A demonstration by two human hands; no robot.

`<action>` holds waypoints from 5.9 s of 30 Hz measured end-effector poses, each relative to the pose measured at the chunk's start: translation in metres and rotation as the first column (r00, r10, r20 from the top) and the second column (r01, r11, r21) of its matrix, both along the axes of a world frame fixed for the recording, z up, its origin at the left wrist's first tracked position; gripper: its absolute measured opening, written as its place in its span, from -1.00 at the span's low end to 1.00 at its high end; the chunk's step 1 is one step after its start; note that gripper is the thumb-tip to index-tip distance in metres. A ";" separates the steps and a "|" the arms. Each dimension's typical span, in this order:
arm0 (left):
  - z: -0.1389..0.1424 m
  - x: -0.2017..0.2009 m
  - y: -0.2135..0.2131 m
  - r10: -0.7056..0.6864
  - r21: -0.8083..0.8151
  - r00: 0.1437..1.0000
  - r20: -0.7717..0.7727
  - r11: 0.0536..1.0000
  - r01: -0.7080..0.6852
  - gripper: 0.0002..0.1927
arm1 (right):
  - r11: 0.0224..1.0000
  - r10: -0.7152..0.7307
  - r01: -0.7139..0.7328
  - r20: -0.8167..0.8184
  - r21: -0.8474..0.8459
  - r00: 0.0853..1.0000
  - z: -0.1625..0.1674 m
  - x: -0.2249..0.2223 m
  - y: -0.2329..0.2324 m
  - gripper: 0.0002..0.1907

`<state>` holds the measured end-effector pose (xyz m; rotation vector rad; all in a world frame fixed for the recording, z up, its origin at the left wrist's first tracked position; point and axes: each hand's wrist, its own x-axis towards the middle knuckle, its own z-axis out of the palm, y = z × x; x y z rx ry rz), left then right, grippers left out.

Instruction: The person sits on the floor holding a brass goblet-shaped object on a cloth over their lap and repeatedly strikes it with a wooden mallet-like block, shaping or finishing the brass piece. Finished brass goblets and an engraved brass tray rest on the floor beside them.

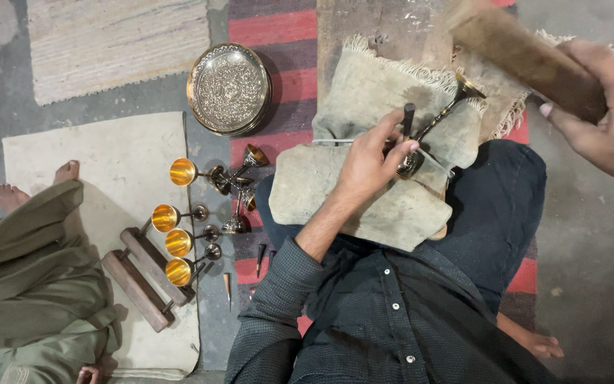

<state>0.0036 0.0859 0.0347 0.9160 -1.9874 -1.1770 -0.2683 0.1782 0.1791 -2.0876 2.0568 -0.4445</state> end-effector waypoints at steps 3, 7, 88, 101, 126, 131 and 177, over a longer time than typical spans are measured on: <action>0.000 -0.001 0.000 0.014 -0.022 1.000 0.000 1.000 -0.014 -0.46 | 0.996 -0.007 0.030 -0.272 0.079 0.962 0.006 0.005 -0.001 -0.34; 0.002 -0.002 0.000 0.008 -0.005 1.000 -0.013 1.000 -0.008 -0.45 | 0.998 -0.031 0.048 -0.310 0.048 0.950 0.010 0.012 0.000 -0.31; 0.031 -0.056 -0.061 -0.706 0.011 0.596 0.383 0.649 0.761 -0.49 | 0.734 -0.678 0.633 0.318 0.247 0.663 -0.162 0.074 0.162 -0.25; 0.025 -0.018 -0.067 -0.727 -0.140 0.682 0.079 0.670 0.729 -0.49 | 0.739 -0.672 0.610 0.249 0.285 0.698 -0.147 0.070 0.142 -0.23; 0.018 -0.024 -0.066 -0.750 -0.029 0.634 0.190 0.641 0.767 -0.47 | 0.788 -0.473 0.613 0.698 0.061 0.538 -0.140 0.070 0.133 -0.39; 0.016 -0.024 -0.067 -0.762 -0.090 0.629 0.154 0.623 0.777 -0.47 | 0.803 -0.522 0.595 0.461 -0.018 0.718 -0.150 0.070 0.138 -0.44; 0.030 -0.017 -0.061 -0.714 -0.092 0.692 0.111 0.686 0.722 -0.54 | 0.728 -0.492 0.685 0.700 0.004 0.518 -0.134 0.057 0.144 -0.45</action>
